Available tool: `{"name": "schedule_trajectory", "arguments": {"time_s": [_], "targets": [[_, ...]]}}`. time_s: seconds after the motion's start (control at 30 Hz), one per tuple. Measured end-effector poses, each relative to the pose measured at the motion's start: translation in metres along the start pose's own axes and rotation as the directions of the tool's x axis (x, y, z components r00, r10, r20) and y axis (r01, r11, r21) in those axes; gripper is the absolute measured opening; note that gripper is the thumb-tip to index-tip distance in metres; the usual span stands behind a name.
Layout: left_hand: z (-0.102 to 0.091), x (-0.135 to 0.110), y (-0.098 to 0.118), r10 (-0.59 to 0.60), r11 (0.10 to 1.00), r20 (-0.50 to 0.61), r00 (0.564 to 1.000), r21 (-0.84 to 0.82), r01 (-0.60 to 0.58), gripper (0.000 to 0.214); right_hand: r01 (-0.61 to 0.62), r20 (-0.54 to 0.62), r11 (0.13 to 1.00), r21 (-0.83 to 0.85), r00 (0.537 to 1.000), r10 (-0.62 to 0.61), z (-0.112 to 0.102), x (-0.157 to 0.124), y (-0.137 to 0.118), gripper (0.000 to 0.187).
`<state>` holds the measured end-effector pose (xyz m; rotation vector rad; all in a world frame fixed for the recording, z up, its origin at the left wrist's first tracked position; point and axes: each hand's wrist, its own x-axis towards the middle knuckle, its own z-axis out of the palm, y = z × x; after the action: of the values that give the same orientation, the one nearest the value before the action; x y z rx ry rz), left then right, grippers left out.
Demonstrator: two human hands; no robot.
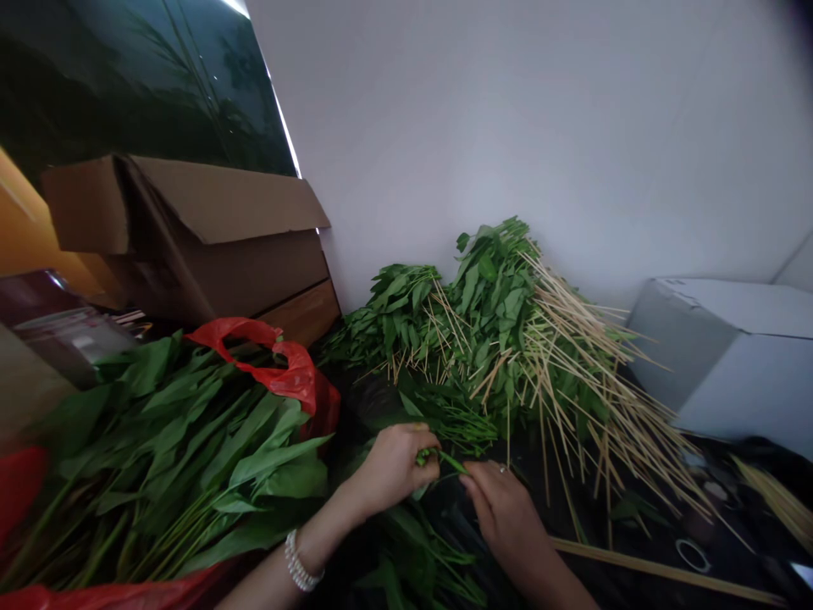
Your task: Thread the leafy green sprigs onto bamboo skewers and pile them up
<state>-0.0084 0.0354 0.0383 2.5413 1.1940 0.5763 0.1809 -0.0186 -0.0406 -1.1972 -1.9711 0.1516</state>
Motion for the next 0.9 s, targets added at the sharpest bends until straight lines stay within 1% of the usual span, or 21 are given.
{"name": "schedule_trajectory", "arguments": {"time_s": [0.03,0.07,0.1,0.13,0.17,0.2,0.23,0.3,0.37,0.43,0.5,0.53,0.6,0.67,0.77,0.9], "targets": [[-0.001,0.002,-0.006,-0.065,0.994,-0.071,0.995,-0.095,0.058,0.014,-0.015,-0.008,1.0,0.016,1.0,0.015,-0.001,0.001,0.0,0.027],[-0.003,0.005,-0.014,-0.141,0.977,-0.139,0.98,-0.182,0.114,0.014,-0.035,-0.015,0.999,0.036,0.999,0.036,-0.003,0.001,0.001,0.026],[-0.007,0.007,-0.021,-0.23,0.95,-0.211,0.95,-0.261,0.172,0.015,-0.06,-0.017,0.996,0.061,0.998,0.061,-0.003,0.001,0.003,0.026],[-0.012,0.009,-0.029,-0.284,0.934,-0.263,0.922,-0.292,0.205,0.018,-0.089,-0.012,0.992,0.09,0.996,0.09,-0.004,0.001,0.004,0.026],[-0.017,0.01,-0.035,-0.31,0.927,-0.296,0.903,-0.306,0.218,0.02,-0.12,0.001,0.985,0.122,0.993,0.121,-0.004,0.002,0.006,0.027],[-0.022,0.011,-0.04,-0.308,0.929,-0.319,0.896,-0.305,0.211,0.022,-0.153,0.024,0.976,0.155,0.988,0.152,-0.003,0.002,0.008,0.028],[-0.026,0.011,-0.042,-0.281,0.938,-0.333,0.9,-0.293,0.184,0.024,-0.184,0.054,0.966,0.184,0.983,0.177,-0.002,0.002,0.009,0.029],[-0.03,0.01,-0.039,-0.206,0.952,-0.345,0.916,-0.288,0.106,0.026,-0.219,0.105,0.951,0.218,0.974,0.2,0.0,0.002,0.008,0.029],[-0.03,0.009,-0.029,-0.158,0.949,-0.287,0.945,-0.307,0.065,0.03,-0.216,0.126,0.951,0.22,0.973,0.192,0.001,0.002,0.007,0.029],[-0.026,0.008,-0.016,-0.14,0.948,-0.169,0.976,-0.306,0.083,0.03,-0.191,0.126,0.963,0.19,0.977,0.169,0.002,0.002,0.005,0.027],[-0.021,0.007,-0.004,-0.086,0.966,-0.044,0.995,-0.247,0.073,0.026,-0.157,0.119,0.98,0.126,0.983,0.142,0.002,0.001,0.004,0.026],[-0.018,0.006,0.001,-0.038,0.979,0.004,0.999,-0.199,0.038,0.025,-0.136,0.112,0.987,0.082,0.986,0.126,0.002,0.0,0.004,0.026],[-0.011,0.005,0.008,0.068,0.995,0.097,0.993,-0.078,-0.061,0.03,-0.09,0.097,0.996,-0.019,0.991,0.092,0.003,-0.001,0.004,0.027],[-0.005,0.004,0.011,0.129,0.987,0.169,0.977,0.071,-0.143,0.027,-0.045,0.083,0.992,-0.117,0.995,0.055,0.003,-0.002,0.004,0.029],[0.0,0.003,0.014,0.152,0.944,0.216,0.964,0.258,-0.207,0.015,0.017,0.062,0.974,-0.224,0.998,-0.003,0.002,-0.002,0.002,0.03],[-0.001,0.002,0.019,0.185,0.889,0.25,0.95,0.37,-0.27,0.01,0.075,0.057,0.951,-0.3,0.997,-0.06,-0.002,0.0,-0.003,0.028]]}}
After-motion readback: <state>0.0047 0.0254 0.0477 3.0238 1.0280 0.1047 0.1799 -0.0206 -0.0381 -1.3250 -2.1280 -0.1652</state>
